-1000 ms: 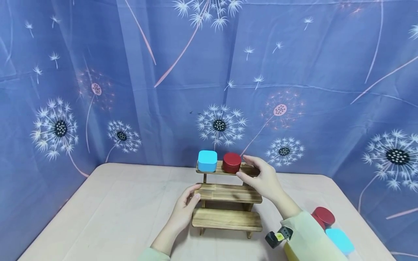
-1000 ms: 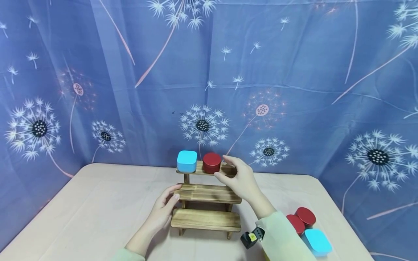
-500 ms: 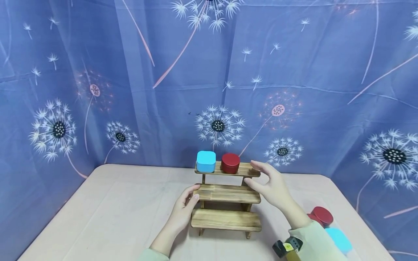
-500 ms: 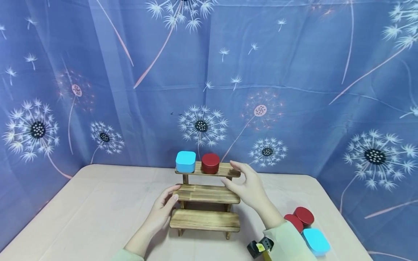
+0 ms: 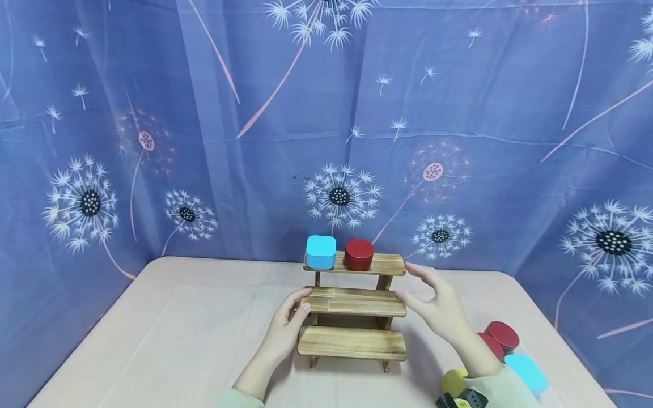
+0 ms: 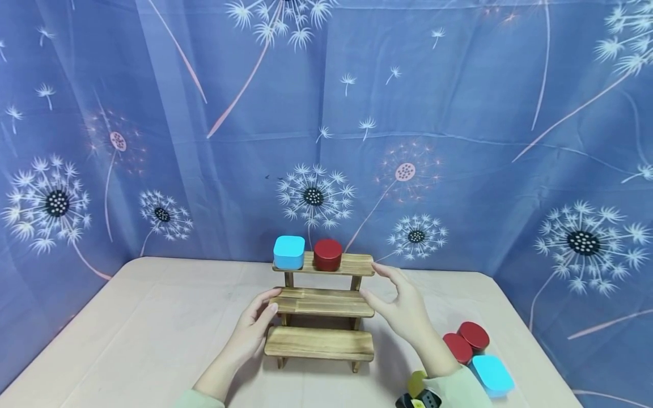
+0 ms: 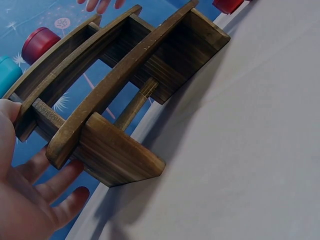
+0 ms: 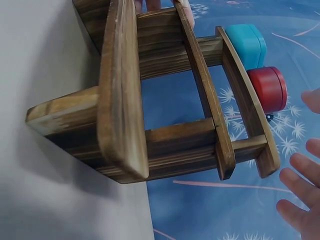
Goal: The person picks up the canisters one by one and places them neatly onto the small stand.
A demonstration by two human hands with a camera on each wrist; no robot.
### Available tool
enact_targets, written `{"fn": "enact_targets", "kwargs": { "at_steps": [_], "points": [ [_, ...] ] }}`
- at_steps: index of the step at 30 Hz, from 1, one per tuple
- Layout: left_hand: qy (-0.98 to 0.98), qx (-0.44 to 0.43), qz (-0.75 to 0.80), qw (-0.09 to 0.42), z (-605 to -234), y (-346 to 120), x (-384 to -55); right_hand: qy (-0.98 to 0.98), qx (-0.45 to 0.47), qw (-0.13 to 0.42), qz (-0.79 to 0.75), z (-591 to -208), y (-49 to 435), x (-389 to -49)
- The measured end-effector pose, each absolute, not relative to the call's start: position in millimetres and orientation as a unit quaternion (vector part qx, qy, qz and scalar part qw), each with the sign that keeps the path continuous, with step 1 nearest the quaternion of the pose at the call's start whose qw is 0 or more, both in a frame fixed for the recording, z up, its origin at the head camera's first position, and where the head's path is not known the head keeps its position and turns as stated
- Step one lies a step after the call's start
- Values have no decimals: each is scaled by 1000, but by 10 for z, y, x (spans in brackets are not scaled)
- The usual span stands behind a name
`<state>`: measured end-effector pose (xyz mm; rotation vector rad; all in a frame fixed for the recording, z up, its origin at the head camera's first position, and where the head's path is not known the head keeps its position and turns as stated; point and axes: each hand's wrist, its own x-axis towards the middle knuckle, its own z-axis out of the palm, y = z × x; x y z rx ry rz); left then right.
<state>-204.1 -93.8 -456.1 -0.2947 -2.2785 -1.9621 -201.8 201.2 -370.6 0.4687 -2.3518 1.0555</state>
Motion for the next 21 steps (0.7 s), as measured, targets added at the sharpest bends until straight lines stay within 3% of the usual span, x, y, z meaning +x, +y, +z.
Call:
{"fn": "enact_targets", "kwargs": {
  "at_steps": [21],
  "points": [
    [-744,-95,-659,56,-4560,-930,-2028,-863,164,269,395,-3939,2236,-1775]
  ]
}}
